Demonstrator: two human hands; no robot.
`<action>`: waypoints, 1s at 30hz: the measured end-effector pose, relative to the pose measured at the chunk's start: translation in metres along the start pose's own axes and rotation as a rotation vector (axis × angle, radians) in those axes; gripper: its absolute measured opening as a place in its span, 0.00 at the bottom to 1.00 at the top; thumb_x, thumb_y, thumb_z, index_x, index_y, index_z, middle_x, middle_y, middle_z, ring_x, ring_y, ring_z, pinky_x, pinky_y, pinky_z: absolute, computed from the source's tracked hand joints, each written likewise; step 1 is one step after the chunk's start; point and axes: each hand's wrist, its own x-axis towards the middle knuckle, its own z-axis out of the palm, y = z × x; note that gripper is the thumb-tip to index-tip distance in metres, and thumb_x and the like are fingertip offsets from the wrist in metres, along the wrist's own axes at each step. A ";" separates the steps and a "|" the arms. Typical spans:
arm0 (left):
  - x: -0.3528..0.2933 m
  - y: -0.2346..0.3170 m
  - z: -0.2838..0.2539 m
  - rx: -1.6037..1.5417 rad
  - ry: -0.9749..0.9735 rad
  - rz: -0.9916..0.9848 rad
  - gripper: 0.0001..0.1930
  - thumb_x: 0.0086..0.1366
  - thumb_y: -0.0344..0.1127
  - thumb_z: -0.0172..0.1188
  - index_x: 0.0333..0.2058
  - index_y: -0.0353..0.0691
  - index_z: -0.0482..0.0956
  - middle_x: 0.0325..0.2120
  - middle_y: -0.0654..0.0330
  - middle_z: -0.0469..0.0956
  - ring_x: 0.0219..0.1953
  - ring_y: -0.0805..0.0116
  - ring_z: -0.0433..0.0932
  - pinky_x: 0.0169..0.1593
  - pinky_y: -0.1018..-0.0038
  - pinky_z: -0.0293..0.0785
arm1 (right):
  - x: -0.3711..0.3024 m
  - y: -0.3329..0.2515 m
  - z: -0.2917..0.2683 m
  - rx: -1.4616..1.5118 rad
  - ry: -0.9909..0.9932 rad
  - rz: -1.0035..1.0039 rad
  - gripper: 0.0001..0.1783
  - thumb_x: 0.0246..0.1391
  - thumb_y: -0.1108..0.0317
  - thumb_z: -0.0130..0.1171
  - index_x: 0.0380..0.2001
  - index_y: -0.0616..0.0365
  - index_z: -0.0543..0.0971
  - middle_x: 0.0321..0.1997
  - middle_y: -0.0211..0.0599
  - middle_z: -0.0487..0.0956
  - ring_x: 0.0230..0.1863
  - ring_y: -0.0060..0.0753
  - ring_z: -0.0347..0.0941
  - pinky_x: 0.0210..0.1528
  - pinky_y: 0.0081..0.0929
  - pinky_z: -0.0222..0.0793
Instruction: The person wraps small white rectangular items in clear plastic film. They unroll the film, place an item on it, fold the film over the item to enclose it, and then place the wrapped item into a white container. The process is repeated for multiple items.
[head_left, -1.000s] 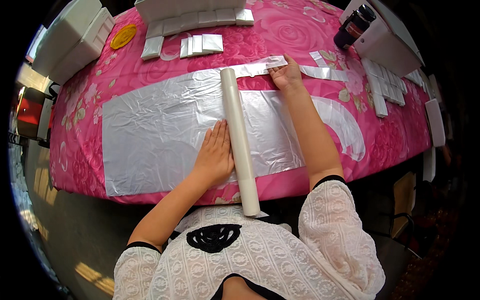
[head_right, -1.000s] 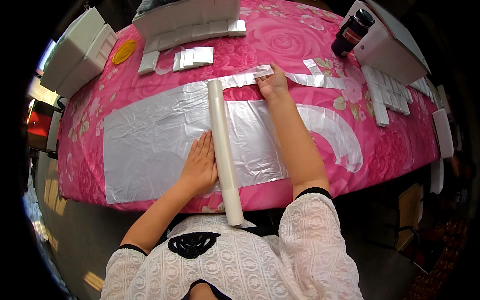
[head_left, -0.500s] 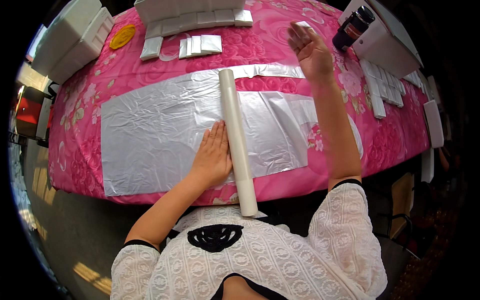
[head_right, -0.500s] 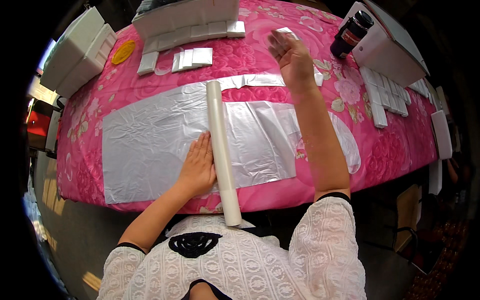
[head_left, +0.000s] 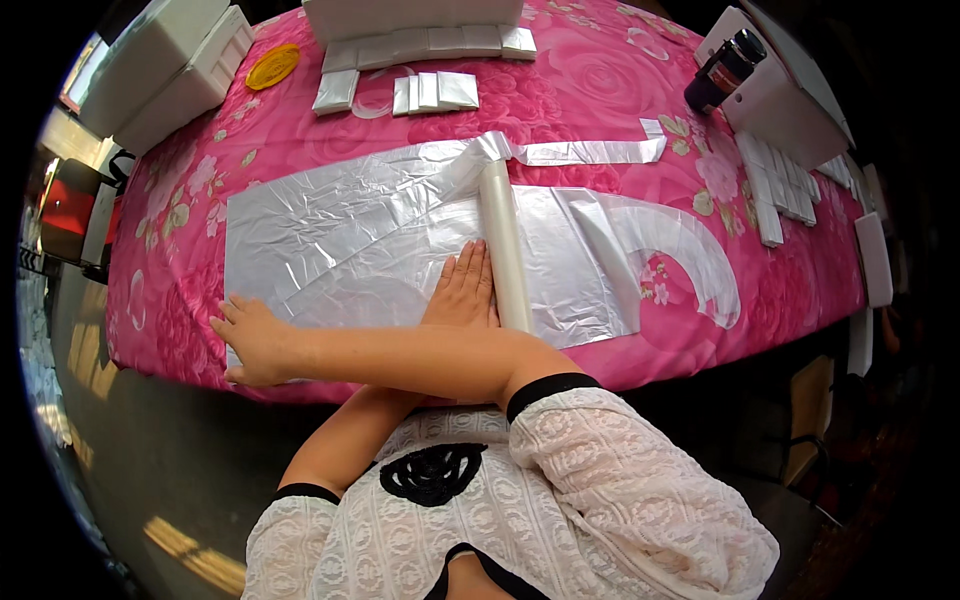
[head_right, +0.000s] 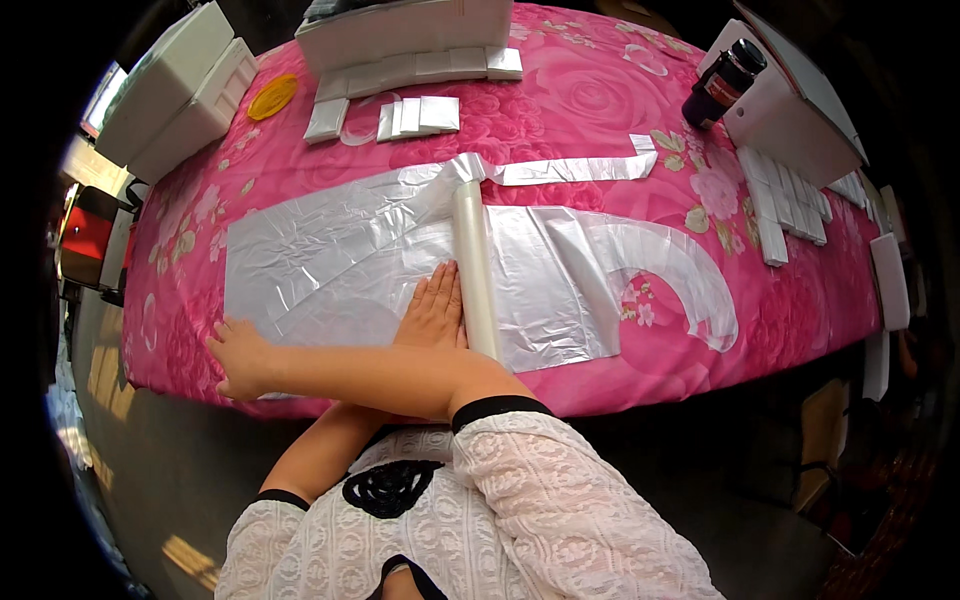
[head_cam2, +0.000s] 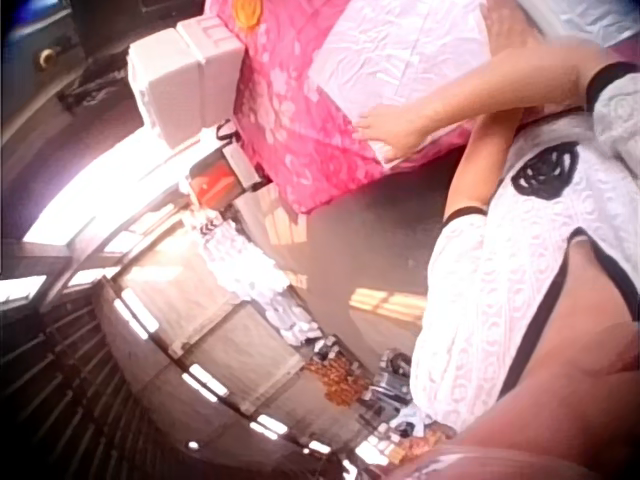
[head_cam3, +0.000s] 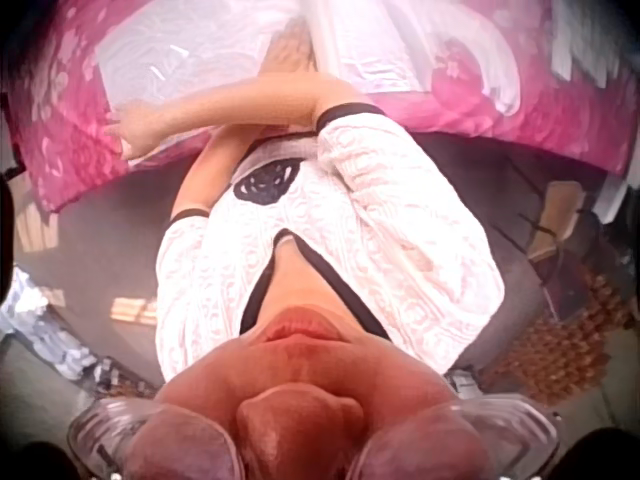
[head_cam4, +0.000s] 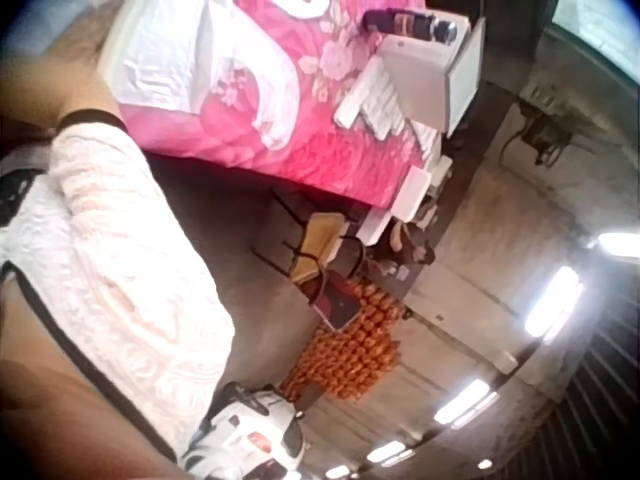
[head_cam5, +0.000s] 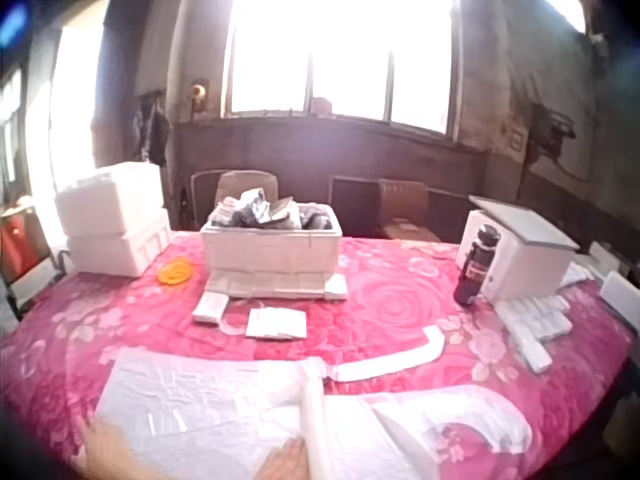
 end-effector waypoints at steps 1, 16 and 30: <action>-0.001 -0.002 0.005 0.007 0.036 0.025 0.36 0.55 0.40 0.45 0.58 0.24 0.50 0.60 0.41 0.50 0.64 0.50 0.47 0.65 0.58 0.38 | -0.012 0.000 -0.013 -0.014 -0.065 -0.075 0.34 0.47 0.63 0.55 0.57 0.66 0.60 0.62 0.52 0.58 0.65 0.52 0.47 0.63 0.40 0.49; -0.001 0.010 -0.022 -0.107 -0.069 -0.084 0.33 0.57 0.38 0.40 0.58 0.22 0.49 0.61 0.40 0.48 0.65 0.50 0.45 0.65 0.59 0.36 | -0.201 0.184 -0.208 -0.796 0.619 0.507 0.39 0.38 0.65 0.59 0.57 0.61 0.60 0.59 0.49 0.61 0.65 0.52 0.46 0.65 0.43 0.42; -0.001 0.012 -0.024 -0.104 -0.050 -0.081 0.33 0.56 0.37 0.41 0.58 0.23 0.49 0.61 0.41 0.48 0.65 0.50 0.45 0.65 0.60 0.38 | -0.197 0.178 -0.267 -1.149 0.857 0.350 0.34 0.36 0.67 0.59 0.52 0.57 0.66 0.52 0.39 0.70 0.58 0.40 0.60 0.62 0.39 0.49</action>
